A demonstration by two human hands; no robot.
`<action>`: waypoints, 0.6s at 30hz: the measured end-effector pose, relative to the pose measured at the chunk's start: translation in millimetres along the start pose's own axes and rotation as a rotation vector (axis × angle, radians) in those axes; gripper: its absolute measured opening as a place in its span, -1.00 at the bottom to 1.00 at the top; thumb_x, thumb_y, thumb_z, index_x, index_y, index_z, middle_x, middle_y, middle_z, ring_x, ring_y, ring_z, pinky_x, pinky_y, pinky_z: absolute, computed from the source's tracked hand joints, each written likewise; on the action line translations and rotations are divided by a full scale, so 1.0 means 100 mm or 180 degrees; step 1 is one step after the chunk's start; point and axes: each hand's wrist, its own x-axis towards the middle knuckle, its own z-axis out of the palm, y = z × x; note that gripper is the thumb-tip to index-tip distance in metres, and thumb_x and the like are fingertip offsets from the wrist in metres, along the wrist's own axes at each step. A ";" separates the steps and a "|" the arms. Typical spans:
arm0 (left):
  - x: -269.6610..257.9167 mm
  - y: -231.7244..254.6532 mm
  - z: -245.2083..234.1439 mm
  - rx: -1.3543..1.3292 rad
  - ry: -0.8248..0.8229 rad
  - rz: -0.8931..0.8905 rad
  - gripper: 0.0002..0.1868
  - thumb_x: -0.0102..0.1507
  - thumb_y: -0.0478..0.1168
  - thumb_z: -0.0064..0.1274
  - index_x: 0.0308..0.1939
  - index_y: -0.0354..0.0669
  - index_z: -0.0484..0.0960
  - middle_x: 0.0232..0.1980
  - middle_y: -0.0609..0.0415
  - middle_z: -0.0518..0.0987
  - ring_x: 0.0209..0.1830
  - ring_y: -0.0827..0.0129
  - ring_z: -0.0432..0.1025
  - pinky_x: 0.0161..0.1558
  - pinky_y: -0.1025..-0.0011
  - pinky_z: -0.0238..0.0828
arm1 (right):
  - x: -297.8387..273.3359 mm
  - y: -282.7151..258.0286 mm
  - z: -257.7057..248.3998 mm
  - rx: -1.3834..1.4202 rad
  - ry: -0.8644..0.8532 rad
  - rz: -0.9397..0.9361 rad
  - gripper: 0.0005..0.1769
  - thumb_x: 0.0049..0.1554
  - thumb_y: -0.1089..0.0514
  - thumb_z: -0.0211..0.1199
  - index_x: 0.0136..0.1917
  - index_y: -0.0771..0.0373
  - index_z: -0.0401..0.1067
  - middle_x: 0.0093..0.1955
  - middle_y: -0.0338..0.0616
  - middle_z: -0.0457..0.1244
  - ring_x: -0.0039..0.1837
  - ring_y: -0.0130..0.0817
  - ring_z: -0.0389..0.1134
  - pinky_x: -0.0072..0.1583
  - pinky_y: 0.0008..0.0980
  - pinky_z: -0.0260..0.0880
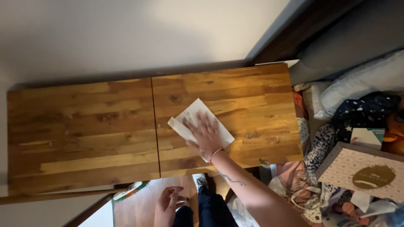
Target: The person organizes items on a desk and then cleans the surface using a spray bottle and paper towels.
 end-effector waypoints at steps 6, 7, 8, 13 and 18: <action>0.03 0.02 0.11 0.0100 0.0034 0.0054 -0.73 0.37 -0.18 -0.08 0.01 -0.31 0.57 0.05 0.00 0.65 -0.21 0.31 0.61 -0.19 0.35 0.63 | 0.43 -0.06 0.34 -0.0819 0.0002 -0.0508 -0.50 0.38 -0.11 -0.14 0.56 -0.24 0.04 0.77 -0.25 -0.27 0.73 -0.09 -0.32 0.60 0.03 -0.35; 0.04 0.02 0.11 0.0095 0.0034 0.0028 -0.73 0.37 -0.18 -0.08 0.01 -0.31 0.57 0.05 0.00 0.65 -0.21 0.31 0.61 -0.19 0.35 0.63 | 0.34 -0.01 0.51 -0.0816 -0.0024 -0.0503 -0.50 0.38 -0.11 -0.14 0.56 -0.24 0.04 0.77 -0.25 -0.27 0.73 -0.09 -0.32 0.60 0.03 -0.35; 0.07 0.02 0.13 0.0027 -0.0006 0.0234 -0.72 0.38 -0.17 -0.08 0.03 -0.31 0.55 0.06 -0.03 0.65 -0.21 0.29 0.60 -0.16 0.33 0.64 | 0.26 0.06 0.67 -0.0878 -0.0058 -0.0813 -0.51 0.38 -0.10 -0.16 0.56 -0.20 0.05 0.78 -0.25 -0.27 0.74 -0.10 -0.27 0.61 0.01 -0.31; 0.18 0.57 0.20 0.1857 0.0861 0.1618 -0.70 0.39 -0.15 -0.05 0.12 -0.20 0.61 -0.04 0.01 0.71 -0.10 0.22 0.66 -0.04 0.27 0.60 | -0.05 0.77 0.56 -0.0461 0.0542 -0.1131 -0.31 0.33 -0.16 -0.21 0.66 0.03 -0.07 0.72 -0.23 -0.20 0.69 -0.11 -0.08 0.59 -0.04 -0.10; 0.66 0.42 -0.31 0.3190 0.2943 0.2343 -0.34 0.48 -0.07 -0.10 0.52 -0.44 0.14 0.55 -0.41 0.13 0.52 -0.32 0.11 0.47 -0.10 0.14 | 0.06 1.50 -0.04 -0.0746 0.1597 0.0387 -0.22 0.31 -0.37 -0.22 0.63 0.05 -0.07 0.61 -0.14 -0.07 0.54 -0.14 0.10 0.42 -0.10 0.28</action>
